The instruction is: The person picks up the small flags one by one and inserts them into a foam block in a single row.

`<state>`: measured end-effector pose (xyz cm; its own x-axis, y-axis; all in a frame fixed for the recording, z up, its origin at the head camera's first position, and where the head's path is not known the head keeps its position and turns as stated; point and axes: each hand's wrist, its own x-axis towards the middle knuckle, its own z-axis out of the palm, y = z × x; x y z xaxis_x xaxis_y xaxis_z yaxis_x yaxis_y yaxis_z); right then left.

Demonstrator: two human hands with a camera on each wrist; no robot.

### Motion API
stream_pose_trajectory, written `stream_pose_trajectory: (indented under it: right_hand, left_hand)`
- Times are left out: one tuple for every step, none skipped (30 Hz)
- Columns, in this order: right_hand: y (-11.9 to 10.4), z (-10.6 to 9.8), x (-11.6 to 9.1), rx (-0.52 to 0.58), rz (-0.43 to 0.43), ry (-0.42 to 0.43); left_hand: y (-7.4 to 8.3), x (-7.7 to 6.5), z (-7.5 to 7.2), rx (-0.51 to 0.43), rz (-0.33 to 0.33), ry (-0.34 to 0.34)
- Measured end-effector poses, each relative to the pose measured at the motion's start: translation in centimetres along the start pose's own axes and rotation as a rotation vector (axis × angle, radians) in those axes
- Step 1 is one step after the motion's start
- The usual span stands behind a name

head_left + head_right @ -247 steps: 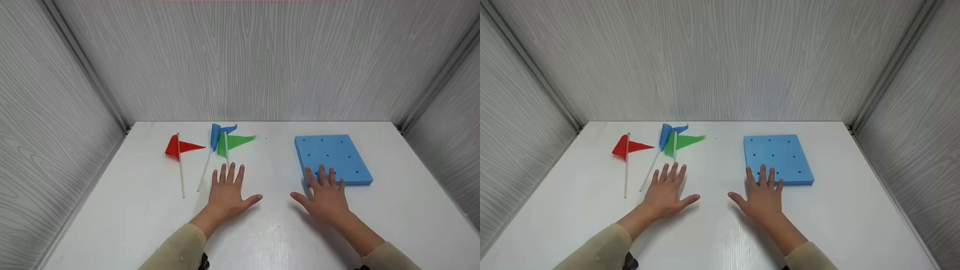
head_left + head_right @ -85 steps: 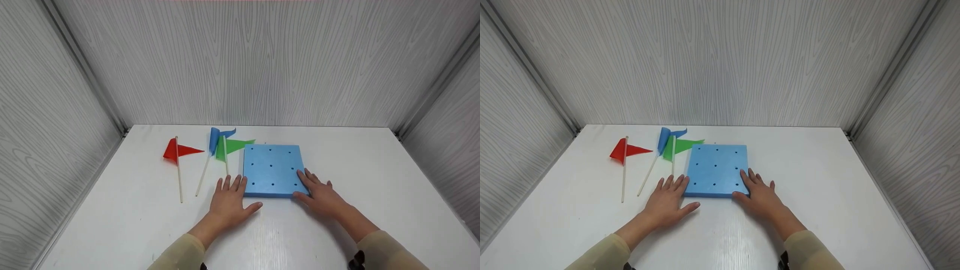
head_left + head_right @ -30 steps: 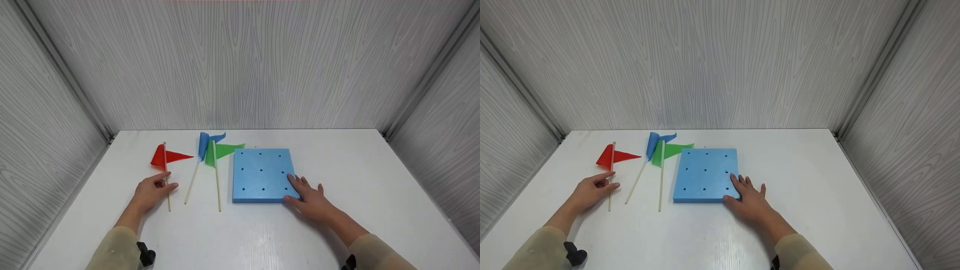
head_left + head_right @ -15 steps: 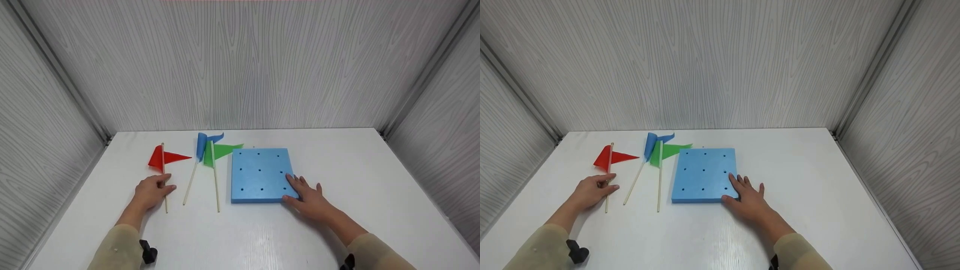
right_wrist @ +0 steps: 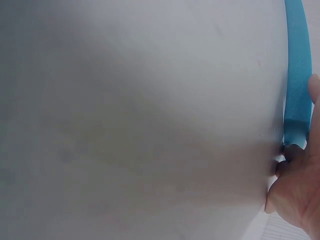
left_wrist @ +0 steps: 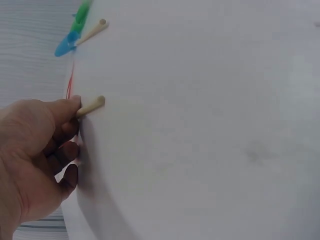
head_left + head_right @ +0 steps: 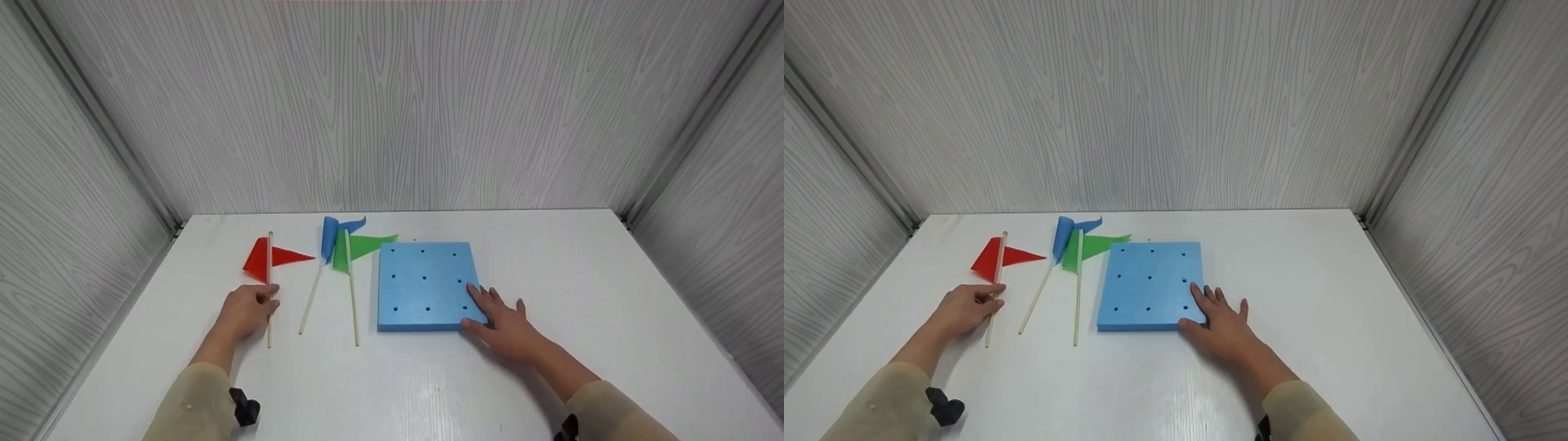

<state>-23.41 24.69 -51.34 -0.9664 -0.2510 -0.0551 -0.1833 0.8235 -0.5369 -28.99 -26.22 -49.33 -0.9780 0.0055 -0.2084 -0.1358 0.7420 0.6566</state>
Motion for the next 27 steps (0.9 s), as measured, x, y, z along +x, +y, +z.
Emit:
stream_pose_trajectory:
  right_hand:
    - [-0.01, 0.03, -0.02, 0.000, 0.000, 0.000]
    - [0.00, 0.05, -0.02, 0.000, 0.003, -0.001]
    - [-0.01, 0.06, -0.02, 0.001, 0.003, -0.002]
    - [-0.02, 0.04, -0.02, 0.000, 0.004, -0.001]
    - [-0.02, 0.03, -0.02, 0.000, 0.003, -0.001]
    - [-0.02, 0.00, -0.02, -0.002, 0.003, -0.002]
    - [-0.01, 0.00, -0.01, -0.002, 0.004, -0.004]
    - [-0.03, -0.02, 0.01, -0.004, 0.006, -0.006]
    - [-0.03, -0.04, 0.02, -0.006, 0.008, -0.007]
    - [-0.02, -0.04, 0.03, -0.007, 0.006, -0.005]
    - [-0.01, -0.02, 0.05, -0.009, 0.008, -0.005]
    - [-0.02, -0.01, 0.06, -0.009, 0.009, -0.005]
    - [-0.04, -0.01, 0.06, -0.009, 0.010, -0.005]
    - [-0.05, -0.02, 0.05, -0.009, 0.010, -0.005]
    - [-0.07, -0.04, 0.04, -0.009, 0.011, -0.005]
    - [-0.07, -0.04, 0.03, -0.007, 0.009, -0.006]
    - [-0.08, -0.06, 0.03, -0.005, 0.011, -0.009]
    - [-0.08, -0.08, 0.03, -0.003, 0.009, -0.010]
    - [-0.07, -0.09, 0.03, -0.002, 0.008, -0.011]
    - [-0.05, -0.11, 0.03, 0.001, 0.003, -0.011]
    - [-0.03, -0.14, 0.03, 0.004, 0.001, -0.010]
    - [-0.02, -0.16, 0.03, 0.006, -0.003, -0.009]
    - [0.00, -0.17, 0.03, 0.007, -0.003, -0.009]
    - [0.02, -0.17, 0.04, 0.009, -0.004, -0.008]
    - [0.02, -0.17, 0.03, 0.010, -0.003, -0.009]
    - [0.03, -0.14, 0.03, 0.010, -0.002, -0.010]
    - [0.03, -0.11, 0.03, 0.008, 0.001, -0.012]
  left_hand:
    - [0.01, -0.03, 0.04, -0.003, -0.009, 0.007]
    - [0.06, -0.05, 0.07, -0.005, -0.016, 0.015]
    - [0.09, -0.07, 0.11, -0.005, -0.022, 0.024]
    - [0.16, -0.09, 0.14, -0.006, -0.029, 0.033]
    - [0.24, -0.12, 0.17, -0.007, -0.036, 0.041]
    - [0.30, -0.14, 0.20, -0.002, -0.040, 0.050]
    - [0.36, -0.16, 0.24, 0.003, -0.042, 0.061]
    - [0.41, -0.17, 0.26, 0.007, -0.043, 0.072]
    - [0.48, -0.20, 0.31, 0.007, -0.047, 0.082]
    - [0.54, -0.23, 0.35, 0.006, -0.052, 0.091]
    - [0.57, -0.25, 0.39, 0.007, -0.056, 0.100]
    - [0.57, -0.28, 0.43, 0.007, -0.059, 0.106]
    - [0.62, -0.32, 0.46, 0.006, -0.062, 0.111]
    - [0.66, -0.34, 0.48, 0.002, -0.069, 0.113]
    - [0.70, -0.38, 0.50, -0.003, -0.076, 0.114]
    - [0.71, -0.39, 0.50, -0.005, -0.081, 0.116]
    - [0.72, -0.40, 0.50, -0.006, -0.082, 0.118]
    - [0.73, -0.41, 0.51, -0.006, -0.083, 0.121]
    - [0.74, -0.42, 0.52, -0.004, -0.081, 0.127]
    - [0.71, -0.38, 0.53, 0.001, -0.074, 0.136]
    - [0.68, -0.36, 0.56, 0.009, -0.066, 0.146]
    - [0.67, -0.35, 0.59, 0.015, -0.058, 0.155]
    - [0.63, -0.35, 0.64, 0.024, -0.048, 0.167]
    - [0.58, -0.33, 0.67, 0.030, -0.042, 0.176]
    - [0.53, -0.33, 0.71, 0.034, -0.039, 0.184]
    - [0.48, -0.33, 0.74, 0.035, -0.037, 0.192]
    - [0.44, -0.36, 0.76, 0.032, -0.041, 0.195]
